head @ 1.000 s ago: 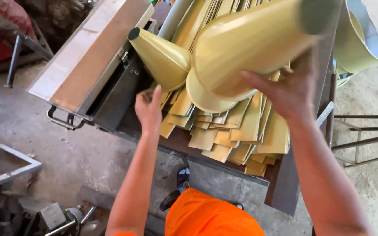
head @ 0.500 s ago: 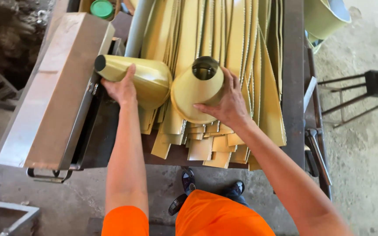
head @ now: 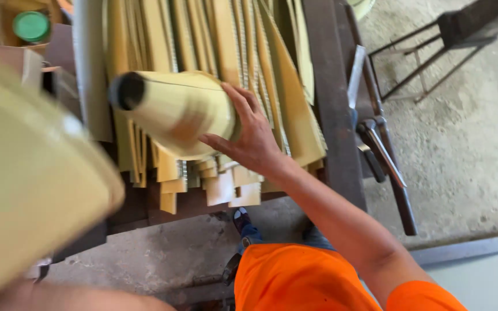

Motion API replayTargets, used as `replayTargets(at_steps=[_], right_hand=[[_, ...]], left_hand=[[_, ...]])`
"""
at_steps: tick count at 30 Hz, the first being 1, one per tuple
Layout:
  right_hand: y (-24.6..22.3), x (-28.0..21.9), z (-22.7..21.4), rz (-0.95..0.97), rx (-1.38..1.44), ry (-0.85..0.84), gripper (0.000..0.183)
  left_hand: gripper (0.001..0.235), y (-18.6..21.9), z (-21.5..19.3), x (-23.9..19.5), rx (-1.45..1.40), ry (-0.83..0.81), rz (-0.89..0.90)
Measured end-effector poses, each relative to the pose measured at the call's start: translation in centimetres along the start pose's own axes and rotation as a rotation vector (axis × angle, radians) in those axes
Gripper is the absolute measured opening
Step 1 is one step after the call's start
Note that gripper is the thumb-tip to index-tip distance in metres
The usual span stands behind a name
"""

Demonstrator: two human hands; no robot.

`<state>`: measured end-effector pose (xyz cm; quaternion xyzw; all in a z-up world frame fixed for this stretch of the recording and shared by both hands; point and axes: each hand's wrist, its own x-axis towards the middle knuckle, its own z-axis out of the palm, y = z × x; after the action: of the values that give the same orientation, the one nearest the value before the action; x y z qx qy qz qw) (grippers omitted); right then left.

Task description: Use a hammer to shape and flatten the edge of a metal cone against a metal rod.

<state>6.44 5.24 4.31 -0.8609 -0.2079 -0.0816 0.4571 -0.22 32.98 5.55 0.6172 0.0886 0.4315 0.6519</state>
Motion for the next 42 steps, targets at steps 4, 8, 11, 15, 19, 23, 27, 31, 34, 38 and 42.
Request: replayTargets(at_steps=[4,8,11,15,19,23,27,31,34,38,42], right_hand=[[1.9,-7.2,-5.8,0.221,0.498,-0.119,0.074],[8.5,-14.5,-11.7,0.579,1.077,-0.293,0.055],[14.2,-20.2,-15.9,0.730,1.099,-0.228,0.042],[19.9,-25.4,-19.9,0.835,1.105,-0.124,0.033],[23.0,-28.3,-21.7,0.915,1.194,-0.130,0.033],[25.0,-29.5,-22.8,0.933,1.141,-0.207,0.033],[26.8,-29.1,-24.2,0.785,0.919,-0.337,0.030],[26.1,-25.1,-26.3,0.634,0.790,-0.421,0.025],[22.9,-21.1,-29.2,0.308,0.657,-0.536,0.026],[19.1,-17.8,-30.6,-0.145,0.556,-0.696,0.033],[18.0,-18.0,-30.1,-0.278,0.575,-0.786,0.028]], left_hand=[[0.075,3.4,6.9,-10.2,-0.374,-0.026,-0.327],[0.071,6.2,13.9,-20.8,-0.751,-0.017,-0.640],[0.063,3.2,17.5,-28.3,-0.763,-0.007,-0.729],[0.059,1.8,21.0,-35.6,-0.743,-0.018,-0.991],[0.064,0.1,18.2,-39.8,-0.409,-0.002,-1.021],[0.086,3.3,16.7,-39.5,0.392,-0.361,-0.502],[0.100,5.0,17.5,-36.4,0.468,-0.823,-0.249],[0.117,7.3,19.3,-33.8,0.231,-0.946,-0.322],[0.137,10.2,22.2,-32.4,0.410,-1.190,-0.312],[0.155,11.1,24.5,-33.3,0.791,-1.501,-0.342],[0.165,10.2,23.8,-36.6,0.412,-1.511,-0.498]])
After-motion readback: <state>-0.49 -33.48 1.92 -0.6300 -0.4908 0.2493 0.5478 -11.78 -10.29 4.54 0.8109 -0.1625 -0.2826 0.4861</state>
